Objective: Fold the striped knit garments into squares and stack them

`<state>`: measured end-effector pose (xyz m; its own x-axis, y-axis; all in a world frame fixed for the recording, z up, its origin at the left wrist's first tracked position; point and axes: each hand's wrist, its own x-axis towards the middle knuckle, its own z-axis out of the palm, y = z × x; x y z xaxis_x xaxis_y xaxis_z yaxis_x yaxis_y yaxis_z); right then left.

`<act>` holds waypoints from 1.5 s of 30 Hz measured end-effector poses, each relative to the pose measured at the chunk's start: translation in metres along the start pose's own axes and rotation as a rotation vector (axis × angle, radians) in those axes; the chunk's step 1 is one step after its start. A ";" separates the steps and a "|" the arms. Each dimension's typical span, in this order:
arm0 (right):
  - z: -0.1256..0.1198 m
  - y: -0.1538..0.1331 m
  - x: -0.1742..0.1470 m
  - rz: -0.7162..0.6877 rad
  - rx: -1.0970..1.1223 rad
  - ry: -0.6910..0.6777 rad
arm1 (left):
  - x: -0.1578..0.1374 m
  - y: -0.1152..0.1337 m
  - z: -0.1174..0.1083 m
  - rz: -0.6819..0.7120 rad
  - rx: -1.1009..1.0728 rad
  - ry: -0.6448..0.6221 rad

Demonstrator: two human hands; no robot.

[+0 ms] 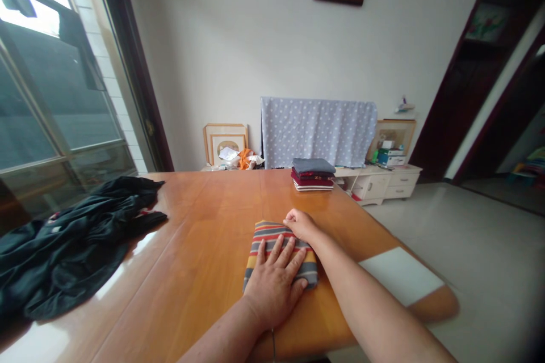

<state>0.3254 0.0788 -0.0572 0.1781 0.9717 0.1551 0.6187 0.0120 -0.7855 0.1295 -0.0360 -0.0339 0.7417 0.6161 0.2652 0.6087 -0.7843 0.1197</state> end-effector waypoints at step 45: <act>-0.003 -0.031 -0.094 -0.034 -0.556 -0.266 | 0.040 -0.031 -0.013 -0.091 -0.075 0.017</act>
<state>0.2922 -0.0133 -0.0455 -0.0016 0.9993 -0.0362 0.9397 -0.0108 -0.3419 0.1364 0.0124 -0.0147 0.6794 0.6839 0.2658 0.6497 -0.7291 0.2152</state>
